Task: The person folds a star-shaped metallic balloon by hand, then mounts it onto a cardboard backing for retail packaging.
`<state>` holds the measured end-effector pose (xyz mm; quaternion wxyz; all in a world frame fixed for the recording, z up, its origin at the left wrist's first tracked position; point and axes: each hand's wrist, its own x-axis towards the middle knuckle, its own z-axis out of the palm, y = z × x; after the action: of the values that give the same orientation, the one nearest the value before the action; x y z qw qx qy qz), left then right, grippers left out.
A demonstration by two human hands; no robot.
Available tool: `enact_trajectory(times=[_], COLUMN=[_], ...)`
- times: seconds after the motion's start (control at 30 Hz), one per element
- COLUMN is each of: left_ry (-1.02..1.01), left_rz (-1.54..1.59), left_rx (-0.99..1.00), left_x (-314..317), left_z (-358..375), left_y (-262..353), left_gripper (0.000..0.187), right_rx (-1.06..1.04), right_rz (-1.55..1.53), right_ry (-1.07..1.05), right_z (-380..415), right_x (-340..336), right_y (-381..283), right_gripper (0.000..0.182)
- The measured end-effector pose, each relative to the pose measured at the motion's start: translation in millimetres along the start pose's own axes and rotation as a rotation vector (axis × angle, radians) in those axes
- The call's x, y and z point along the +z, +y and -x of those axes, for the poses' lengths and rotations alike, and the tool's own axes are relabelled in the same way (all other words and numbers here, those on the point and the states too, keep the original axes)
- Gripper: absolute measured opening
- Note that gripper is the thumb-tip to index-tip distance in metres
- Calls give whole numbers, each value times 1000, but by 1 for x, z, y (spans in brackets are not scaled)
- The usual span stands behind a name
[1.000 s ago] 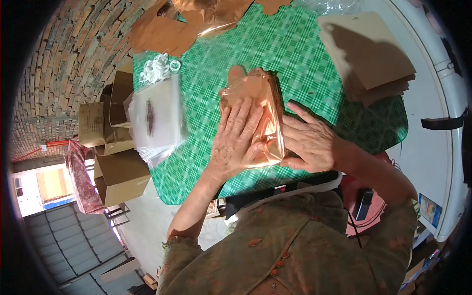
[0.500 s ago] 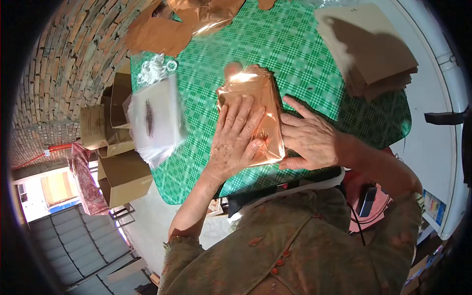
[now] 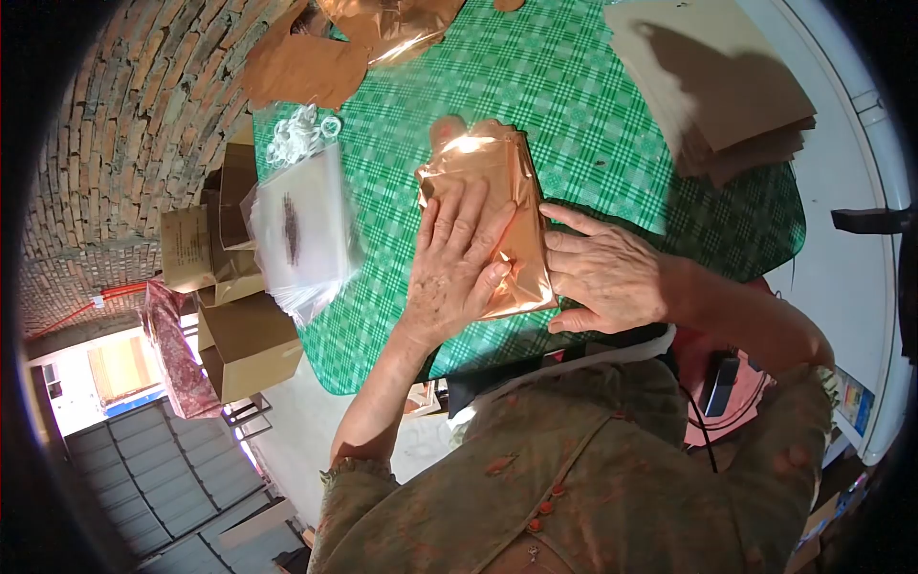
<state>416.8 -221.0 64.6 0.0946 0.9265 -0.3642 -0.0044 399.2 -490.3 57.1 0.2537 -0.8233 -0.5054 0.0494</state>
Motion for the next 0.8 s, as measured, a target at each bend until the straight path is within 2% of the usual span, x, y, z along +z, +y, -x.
enact_trajectory(times=[0.07, 0.27, 0.47, 0.6, 0.8], left_ry=[-3, 5, 15, 17, 25], left_rz=[-12, -30, -34, -27, -28], left_rx=[-3, -5, -7, -15, -19], left_x=[0, 2, 4, 3, 0], left_z=[0, 1, 0, 0, -1], left_y=[0, -1, 0, 1, 4], left_gripper=[62, 63, 63, 64, 65], right_rx=[11, -14, 121, 100, 66], right_rz=[-27, 27, 80, 80, 70], right_ry=[-48, 23, 99, 50, 113], right_z=[0, 14, 19, 20, 30], right_x=[-3, 6, -2, 5, 11], right_y=[-1, 0, -3, -12, -29], right_gripper=[72, 81, 90, 89, 82])
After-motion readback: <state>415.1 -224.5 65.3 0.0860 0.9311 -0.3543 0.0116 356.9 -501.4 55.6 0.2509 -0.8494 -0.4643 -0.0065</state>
